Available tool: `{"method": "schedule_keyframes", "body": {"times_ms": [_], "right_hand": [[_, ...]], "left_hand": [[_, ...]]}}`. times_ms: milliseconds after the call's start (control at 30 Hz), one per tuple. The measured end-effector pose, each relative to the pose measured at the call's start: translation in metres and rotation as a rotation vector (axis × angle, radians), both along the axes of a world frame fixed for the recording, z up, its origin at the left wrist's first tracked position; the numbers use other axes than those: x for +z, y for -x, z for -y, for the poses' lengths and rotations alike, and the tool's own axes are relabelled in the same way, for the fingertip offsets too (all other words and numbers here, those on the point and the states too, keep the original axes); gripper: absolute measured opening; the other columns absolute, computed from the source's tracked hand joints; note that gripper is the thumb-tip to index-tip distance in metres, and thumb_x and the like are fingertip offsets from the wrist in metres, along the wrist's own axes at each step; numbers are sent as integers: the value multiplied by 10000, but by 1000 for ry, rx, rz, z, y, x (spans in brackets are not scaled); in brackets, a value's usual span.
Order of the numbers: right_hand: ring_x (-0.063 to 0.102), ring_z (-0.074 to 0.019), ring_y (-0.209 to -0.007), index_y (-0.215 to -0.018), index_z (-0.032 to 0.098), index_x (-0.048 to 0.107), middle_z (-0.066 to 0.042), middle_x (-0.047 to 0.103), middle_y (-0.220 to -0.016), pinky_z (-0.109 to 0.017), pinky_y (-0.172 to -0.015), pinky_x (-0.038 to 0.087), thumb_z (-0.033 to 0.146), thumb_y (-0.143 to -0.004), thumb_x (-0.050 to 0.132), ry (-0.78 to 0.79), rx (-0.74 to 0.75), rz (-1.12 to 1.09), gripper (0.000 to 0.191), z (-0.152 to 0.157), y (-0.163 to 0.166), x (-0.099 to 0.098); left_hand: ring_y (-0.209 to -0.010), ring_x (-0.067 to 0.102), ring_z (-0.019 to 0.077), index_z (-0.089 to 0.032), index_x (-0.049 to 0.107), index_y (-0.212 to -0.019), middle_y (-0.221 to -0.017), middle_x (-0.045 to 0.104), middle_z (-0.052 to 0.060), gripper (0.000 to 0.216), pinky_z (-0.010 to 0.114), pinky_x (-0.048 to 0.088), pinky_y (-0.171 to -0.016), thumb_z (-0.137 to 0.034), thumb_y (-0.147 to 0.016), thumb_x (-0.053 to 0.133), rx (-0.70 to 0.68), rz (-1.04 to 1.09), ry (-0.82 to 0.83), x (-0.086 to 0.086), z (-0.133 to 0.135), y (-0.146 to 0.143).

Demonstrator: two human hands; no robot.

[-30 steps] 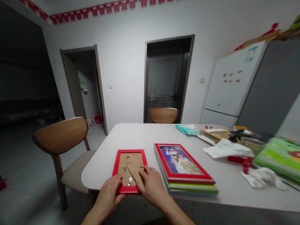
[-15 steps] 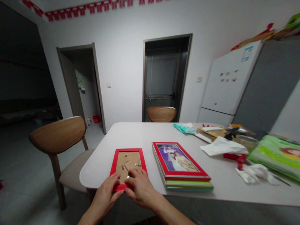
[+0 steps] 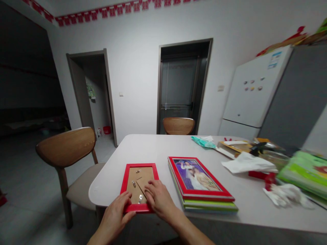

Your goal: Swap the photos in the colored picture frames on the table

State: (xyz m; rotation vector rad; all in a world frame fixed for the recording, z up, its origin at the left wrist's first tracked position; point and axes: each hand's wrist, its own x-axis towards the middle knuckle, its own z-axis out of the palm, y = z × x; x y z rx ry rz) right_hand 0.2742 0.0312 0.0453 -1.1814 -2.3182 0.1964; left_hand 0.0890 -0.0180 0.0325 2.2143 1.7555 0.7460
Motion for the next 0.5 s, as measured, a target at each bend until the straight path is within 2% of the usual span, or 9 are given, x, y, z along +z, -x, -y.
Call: {"method": "schedule_keyframes", "body": {"times_ms": [100,200,367,500], "right_hand": [[459,-178,-869,-805,149,632,-102,545,-898,-270,-786,341,217,-798,346,17,-182,27,294,-17,-3,-6],[464,-173,-810,-688,145,640,-102,553,-809,-254,-766,336,212,-791,353,36,-231,78,312,-29,-4,-11],[452,-173,-849,-852,159,619,-91,547,-856,-243,-775,321,204,-782,370,16,-258,98,263,-35,-2,-12],[453,-171,-845,-810,160,617,-91,526,-875,-242,-769,320,203,-773,369,47,-251,143,255,-38,0,-12]], "left_hand": [[-1104,433,199,-152,528,-1055,-1131,541,91,388,329,355,-926,-267,-685,554,8,14,-5,2,2,0],[-1110,428,197,-156,534,-1046,-1125,546,88,379,325,357,-923,-271,-685,552,8,20,-4,2,3,1],[-1111,428,203,-126,507,-1086,-1147,528,113,429,322,350,-930,-275,-687,548,17,4,3,0,2,1],[-1117,421,206,-106,481,-1119,-1163,514,123,465,322,342,-938,-273,-690,546,24,-18,15,-1,2,1]]}}
